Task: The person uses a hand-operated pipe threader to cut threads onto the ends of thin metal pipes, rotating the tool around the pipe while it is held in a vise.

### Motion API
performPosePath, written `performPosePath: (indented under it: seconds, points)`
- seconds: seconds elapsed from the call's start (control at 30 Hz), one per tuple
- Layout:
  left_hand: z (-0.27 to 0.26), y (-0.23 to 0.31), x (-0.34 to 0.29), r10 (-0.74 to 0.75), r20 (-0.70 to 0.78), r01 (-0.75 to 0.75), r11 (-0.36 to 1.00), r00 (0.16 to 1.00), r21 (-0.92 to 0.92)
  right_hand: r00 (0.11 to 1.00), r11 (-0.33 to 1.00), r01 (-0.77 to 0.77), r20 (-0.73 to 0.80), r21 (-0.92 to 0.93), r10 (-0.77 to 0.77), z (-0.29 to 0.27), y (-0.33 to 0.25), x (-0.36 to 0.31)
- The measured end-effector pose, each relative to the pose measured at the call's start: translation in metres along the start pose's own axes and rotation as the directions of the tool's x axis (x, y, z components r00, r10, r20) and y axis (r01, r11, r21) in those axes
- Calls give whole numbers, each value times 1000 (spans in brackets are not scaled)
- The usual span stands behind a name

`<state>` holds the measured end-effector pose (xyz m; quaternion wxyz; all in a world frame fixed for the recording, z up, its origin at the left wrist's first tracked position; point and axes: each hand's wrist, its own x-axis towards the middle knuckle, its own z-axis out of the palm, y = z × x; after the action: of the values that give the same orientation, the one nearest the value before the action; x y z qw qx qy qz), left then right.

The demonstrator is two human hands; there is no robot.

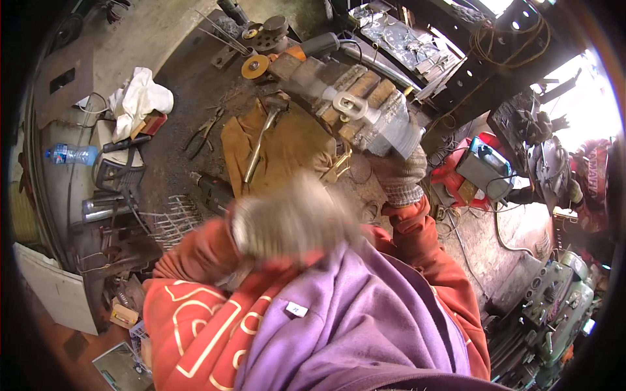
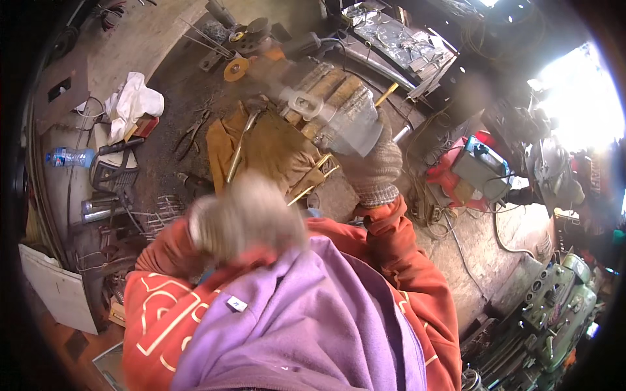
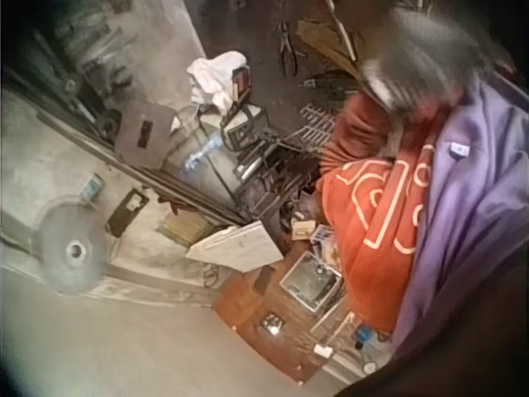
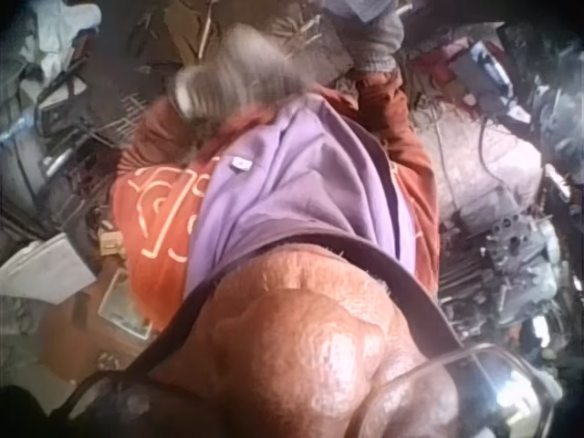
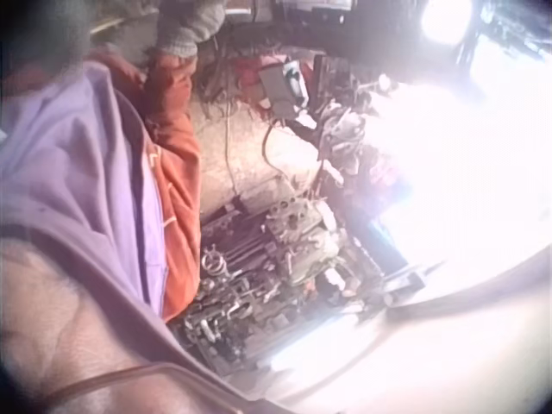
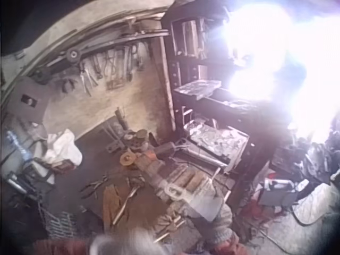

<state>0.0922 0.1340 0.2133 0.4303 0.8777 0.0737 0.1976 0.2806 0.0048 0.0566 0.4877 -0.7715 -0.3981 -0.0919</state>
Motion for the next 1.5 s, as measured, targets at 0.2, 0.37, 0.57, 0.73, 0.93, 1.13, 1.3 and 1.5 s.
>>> performPosePath:
  seconds: [0.2, 0.37, 0.57, 0.73, 0.93, 1.13, 1.3, 1.5]
  points:
    - [9, 15, 81, 635, 86, -641, 763, 767, 85, 994, 993, -111, 7, -50, 111, 4, 7, -11]
    - [-16, -30, 122, 421, 431, -585, 714, 798, 384, 941, 963, 269, -208, -20, -267, -9, -26, -16]
    - [-25, -30, 101, 164, 278, -264, 888, 946, 377, 877, 873, 474, 151, -111, -457, -15, -70, 1]
    - [-20, 8, 1, -260, 170, 257, 966, 951, 39, 850, 825, 527, 121, -204, -513, 14, -51, 10]
    - [-28, 34, 67, 298, 402, -335, 942, 866, 24, 937, 947, 306, 147, 97, -318, 5, -80, 12]
    - [-18, 2, 116, 447, 523, -680, 578, 726, 451, 985, 176, -172, 163, 969, 62, 74, -31, -12]
    - [-27, -13, 153, 523, 485, -681, 693, 701, 237, 884, 862, 463, 175, -207, -433, 32, -62, 7]
    - [-21, -11, 137, 578, 410, -708, 612, 705, 354, 912, 893, 411, 82, -183, -403, 10, -74, 14]
